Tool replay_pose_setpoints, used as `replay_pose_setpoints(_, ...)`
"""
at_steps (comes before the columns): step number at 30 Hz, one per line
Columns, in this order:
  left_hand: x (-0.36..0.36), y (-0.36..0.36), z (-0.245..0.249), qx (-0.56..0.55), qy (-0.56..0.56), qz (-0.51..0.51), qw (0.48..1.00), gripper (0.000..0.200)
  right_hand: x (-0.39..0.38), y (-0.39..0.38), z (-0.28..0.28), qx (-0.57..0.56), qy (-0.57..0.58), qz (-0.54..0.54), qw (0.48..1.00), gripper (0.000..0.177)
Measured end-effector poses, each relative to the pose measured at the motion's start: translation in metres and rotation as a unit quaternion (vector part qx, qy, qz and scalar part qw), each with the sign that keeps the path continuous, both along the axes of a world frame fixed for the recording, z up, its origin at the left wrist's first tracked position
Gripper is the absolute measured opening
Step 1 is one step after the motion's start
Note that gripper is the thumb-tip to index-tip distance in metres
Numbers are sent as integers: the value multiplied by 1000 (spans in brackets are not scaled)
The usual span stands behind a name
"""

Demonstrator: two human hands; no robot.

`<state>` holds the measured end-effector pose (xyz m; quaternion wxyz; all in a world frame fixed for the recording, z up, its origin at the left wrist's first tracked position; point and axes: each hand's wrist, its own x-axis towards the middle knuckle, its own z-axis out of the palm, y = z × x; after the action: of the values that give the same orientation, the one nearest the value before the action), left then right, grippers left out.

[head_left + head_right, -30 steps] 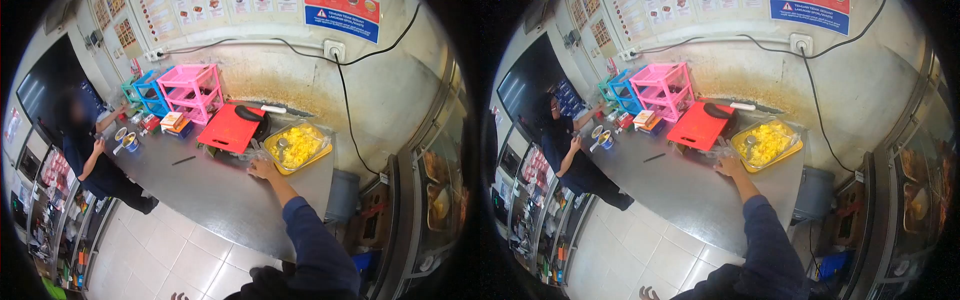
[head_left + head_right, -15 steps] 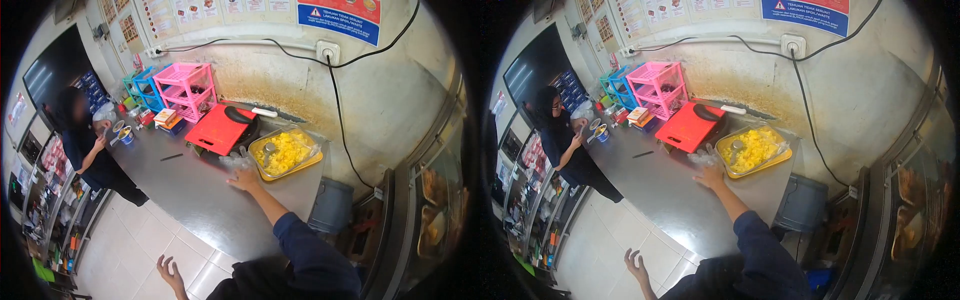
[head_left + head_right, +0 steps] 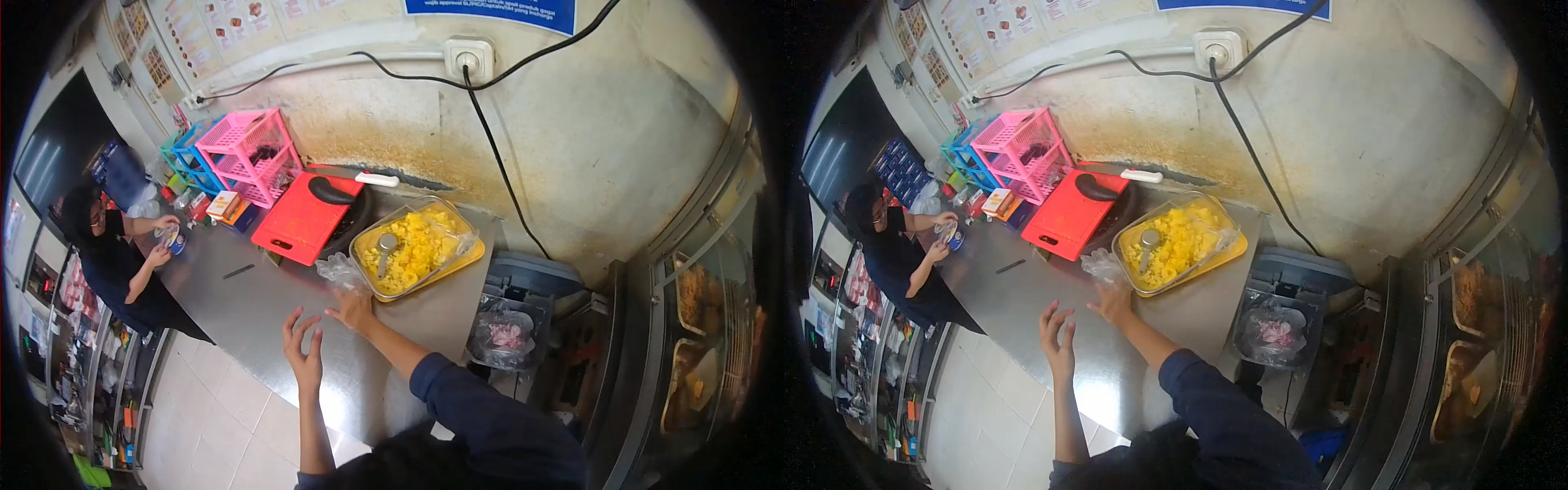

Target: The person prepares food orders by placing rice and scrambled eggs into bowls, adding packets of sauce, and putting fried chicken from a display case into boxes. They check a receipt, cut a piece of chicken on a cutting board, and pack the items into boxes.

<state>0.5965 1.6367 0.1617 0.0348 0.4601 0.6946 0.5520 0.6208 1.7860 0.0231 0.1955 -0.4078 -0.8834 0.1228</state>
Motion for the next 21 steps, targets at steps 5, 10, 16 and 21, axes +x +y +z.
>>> replay_pose_setpoints(5,-16,32,-28,9,-149,-41,988,17,37,-30,-9,11,34,105,994,31)
replay_pose_setpoints(10,-28,51,-41,31,-253,-39,966,18,76,-41,-20,67,67,136,986,21)
replay_pose_setpoints(16,-49,35,-70,14,-276,-25,961,17,226,-16,-35,127,39,238,962,15)
replay_pose_setpoints(21,-68,11,-101,1,-292,11,956,17,344,7,0,-112,-127,-32,985,19)
